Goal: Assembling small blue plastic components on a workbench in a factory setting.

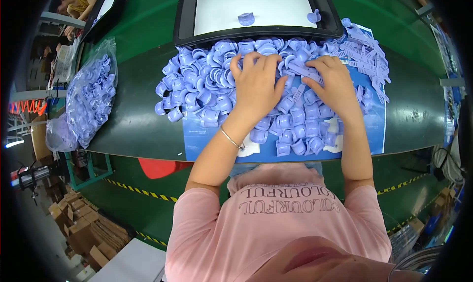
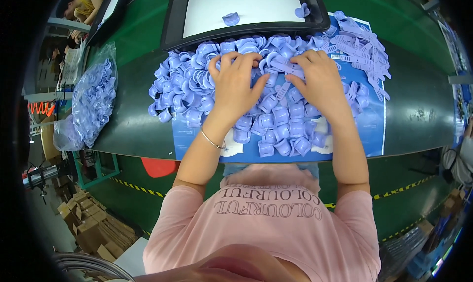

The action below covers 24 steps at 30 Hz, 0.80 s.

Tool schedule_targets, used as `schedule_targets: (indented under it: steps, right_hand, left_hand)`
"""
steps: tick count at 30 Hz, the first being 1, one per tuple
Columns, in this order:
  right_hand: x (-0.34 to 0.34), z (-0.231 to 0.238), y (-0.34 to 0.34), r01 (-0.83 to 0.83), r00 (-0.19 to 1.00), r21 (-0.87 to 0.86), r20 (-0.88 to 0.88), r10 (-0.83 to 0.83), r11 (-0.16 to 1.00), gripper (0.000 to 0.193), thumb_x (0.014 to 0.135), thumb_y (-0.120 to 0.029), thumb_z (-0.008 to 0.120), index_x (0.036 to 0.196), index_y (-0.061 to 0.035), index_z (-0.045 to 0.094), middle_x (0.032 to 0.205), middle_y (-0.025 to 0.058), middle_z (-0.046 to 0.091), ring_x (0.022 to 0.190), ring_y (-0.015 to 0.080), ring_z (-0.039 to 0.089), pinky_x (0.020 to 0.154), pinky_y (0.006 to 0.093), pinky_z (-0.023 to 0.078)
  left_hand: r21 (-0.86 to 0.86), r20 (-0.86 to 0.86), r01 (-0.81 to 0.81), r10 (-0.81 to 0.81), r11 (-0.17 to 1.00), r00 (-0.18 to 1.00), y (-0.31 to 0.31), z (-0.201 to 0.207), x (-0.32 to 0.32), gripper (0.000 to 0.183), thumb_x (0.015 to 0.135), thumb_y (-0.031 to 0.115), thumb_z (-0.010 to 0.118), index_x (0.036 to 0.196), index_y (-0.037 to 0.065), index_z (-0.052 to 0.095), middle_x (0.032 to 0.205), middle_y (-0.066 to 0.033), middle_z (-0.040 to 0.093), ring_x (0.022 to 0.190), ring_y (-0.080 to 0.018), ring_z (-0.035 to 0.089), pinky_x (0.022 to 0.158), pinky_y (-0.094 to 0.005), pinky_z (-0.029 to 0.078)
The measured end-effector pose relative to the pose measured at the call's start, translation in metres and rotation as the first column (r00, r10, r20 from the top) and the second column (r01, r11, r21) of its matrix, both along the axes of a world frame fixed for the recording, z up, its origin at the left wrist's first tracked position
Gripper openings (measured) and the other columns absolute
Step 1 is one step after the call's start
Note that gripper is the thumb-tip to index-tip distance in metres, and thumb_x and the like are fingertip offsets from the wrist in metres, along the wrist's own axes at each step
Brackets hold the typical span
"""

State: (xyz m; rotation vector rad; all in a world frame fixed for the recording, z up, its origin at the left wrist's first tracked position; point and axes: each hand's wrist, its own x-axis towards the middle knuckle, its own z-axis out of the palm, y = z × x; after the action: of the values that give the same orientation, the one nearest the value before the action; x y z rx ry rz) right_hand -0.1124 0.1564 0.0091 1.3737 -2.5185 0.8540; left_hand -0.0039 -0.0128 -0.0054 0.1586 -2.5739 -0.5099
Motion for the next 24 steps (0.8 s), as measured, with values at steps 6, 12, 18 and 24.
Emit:
schedule_targets:
  steps: [6, 12, 18, 24]
  right_hand:
    - [-0.006, 0.007, 0.004, -0.062, 0.988, 0.089, 0.148, 0.048, 0.994, 0.018, 0.074, -0.008, 0.068, 0.092, -0.0034, 0.068, 0.085, 0.0096, 0.067, 0.082, 0.0293, 0.06, 0.077, 0.0352, 0.045]
    - [-0.006, 0.009, 0.004, -0.07, 0.98, -0.076, 0.181, 0.083, 0.995, 0.02, 0.074, -0.001, 0.064, 0.094, -0.0027, 0.068, 0.084, 0.0107, 0.068, 0.069, 0.0265, 0.063, 0.065, 0.0326, 0.048]
    - [-0.001, 0.008, 0.006, -0.074, 0.925, -0.059, 0.369, 0.09, 0.996, 0.028, 0.07, 0.005, 0.064, 0.097, -0.0035, 0.067, 0.074, 0.0093, 0.066, 0.062, 0.0158, 0.062, 0.058, 0.0253, 0.047]
    - [-0.004, 0.023, 0.012, -0.193, 0.763, -0.055, 0.619, 0.185, 0.98, 0.036, 0.064, 0.008, 0.069, 0.096, -0.0058, 0.061, 0.071, 0.0001, 0.058, 0.062, 0.009, 0.056, 0.056, 0.0226, 0.044]
  left_hand:
    - [-0.054, -0.013, 0.009, -0.009, 0.999, 1.0, -0.004, -0.006, 0.0, 0.031, 0.072, 0.012, 0.069, 0.102, 0.011, 0.061, 0.093, -0.0022, 0.064, 0.097, -0.0225, 0.053, 0.101, -0.0542, 0.021]
    - [0.125, -0.127, 0.034, -0.018, 0.992, 0.992, -0.003, 0.004, -0.002, 0.026, 0.073, 0.008, 0.064, 0.098, 0.01, 0.061, 0.081, -0.0015, 0.059, 0.092, -0.0217, 0.055, 0.103, -0.0564, 0.018]
    - [0.41, -0.209, 0.22, -0.143, 0.885, 0.967, -0.003, 0.003, -0.004, 0.022, 0.074, 0.004, 0.061, 0.096, 0.007, 0.058, 0.075, -0.0072, 0.052, 0.075, -0.0254, 0.056, 0.083, -0.0407, 0.043]
    - [0.472, -0.233, 0.219, -0.119, 0.854, 0.965, -0.001, 0.006, -0.003, 0.026, 0.075, 0.001, 0.06, 0.101, 0.004, 0.057, 0.08, -0.0103, 0.053, 0.07, -0.0251, 0.057, 0.062, -0.0337, 0.048]
